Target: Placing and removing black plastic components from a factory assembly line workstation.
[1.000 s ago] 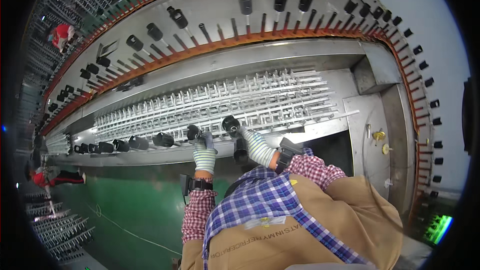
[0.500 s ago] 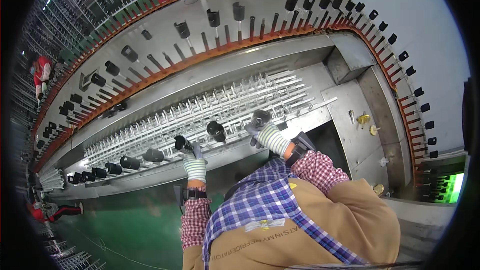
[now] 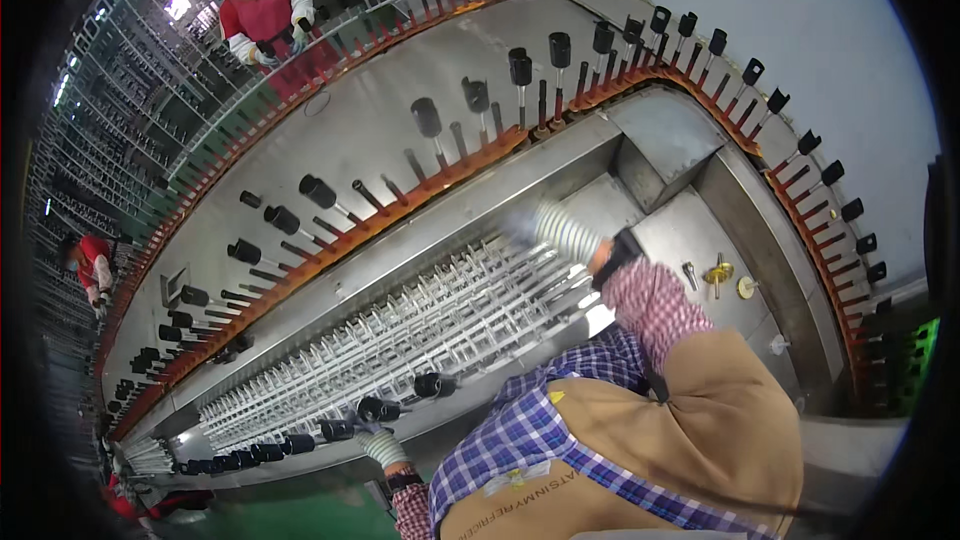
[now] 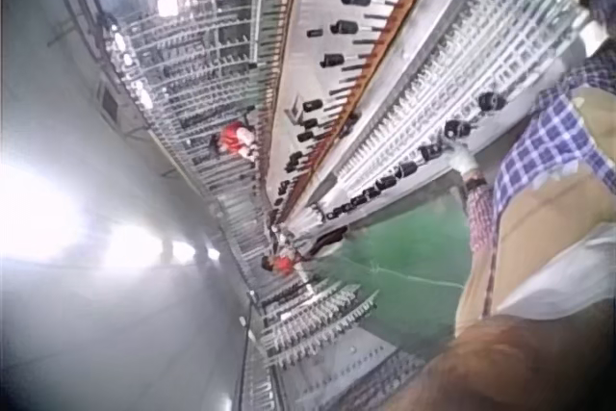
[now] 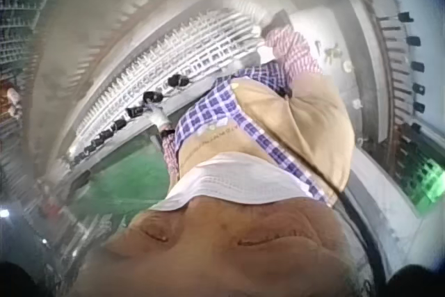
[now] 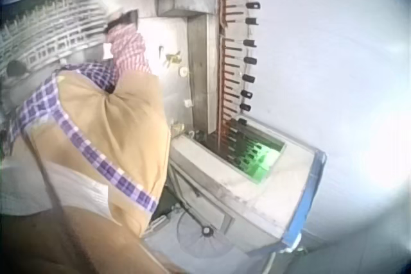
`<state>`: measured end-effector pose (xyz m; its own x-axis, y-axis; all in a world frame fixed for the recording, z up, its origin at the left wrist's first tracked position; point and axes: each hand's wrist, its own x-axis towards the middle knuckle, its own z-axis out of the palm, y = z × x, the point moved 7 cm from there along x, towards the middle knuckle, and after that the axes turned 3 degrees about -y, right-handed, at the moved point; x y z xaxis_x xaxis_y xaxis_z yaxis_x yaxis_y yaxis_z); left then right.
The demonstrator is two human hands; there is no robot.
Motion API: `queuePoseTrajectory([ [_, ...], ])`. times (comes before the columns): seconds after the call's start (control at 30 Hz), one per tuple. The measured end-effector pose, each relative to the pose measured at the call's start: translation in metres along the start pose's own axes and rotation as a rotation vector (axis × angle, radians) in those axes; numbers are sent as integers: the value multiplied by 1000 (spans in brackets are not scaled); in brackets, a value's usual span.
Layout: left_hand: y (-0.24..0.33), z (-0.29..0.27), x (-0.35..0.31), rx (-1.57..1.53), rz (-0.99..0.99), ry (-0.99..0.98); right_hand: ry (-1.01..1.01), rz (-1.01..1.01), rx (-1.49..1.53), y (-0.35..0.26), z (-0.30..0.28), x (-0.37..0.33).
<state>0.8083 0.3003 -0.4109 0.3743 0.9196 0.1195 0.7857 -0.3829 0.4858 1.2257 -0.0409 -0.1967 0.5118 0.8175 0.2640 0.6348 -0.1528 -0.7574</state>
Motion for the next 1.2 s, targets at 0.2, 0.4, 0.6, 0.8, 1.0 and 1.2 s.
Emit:
queuePoseTrajectory([
  [0.2,-41,-16,10,-127,-143,121,919,411,518,136,-182,45],
  [0.4,-94,32,39,-1435,-366,-102,712,497,331,103,-199,76],
  [0.6,-51,-3,43,-457,91,-41,1428,355,484,169,-296,-52],
  [0.8,24,-37,29,495,-24,-222,1284,742,-207,261,-398,-99],
  [1.0,45,-57,34,477,276,-188,1233,625,-594,204,-383,-80],
  [1.2,46,-28,38,3132,1488,538,797,70,-138,29,-208,-85],
])
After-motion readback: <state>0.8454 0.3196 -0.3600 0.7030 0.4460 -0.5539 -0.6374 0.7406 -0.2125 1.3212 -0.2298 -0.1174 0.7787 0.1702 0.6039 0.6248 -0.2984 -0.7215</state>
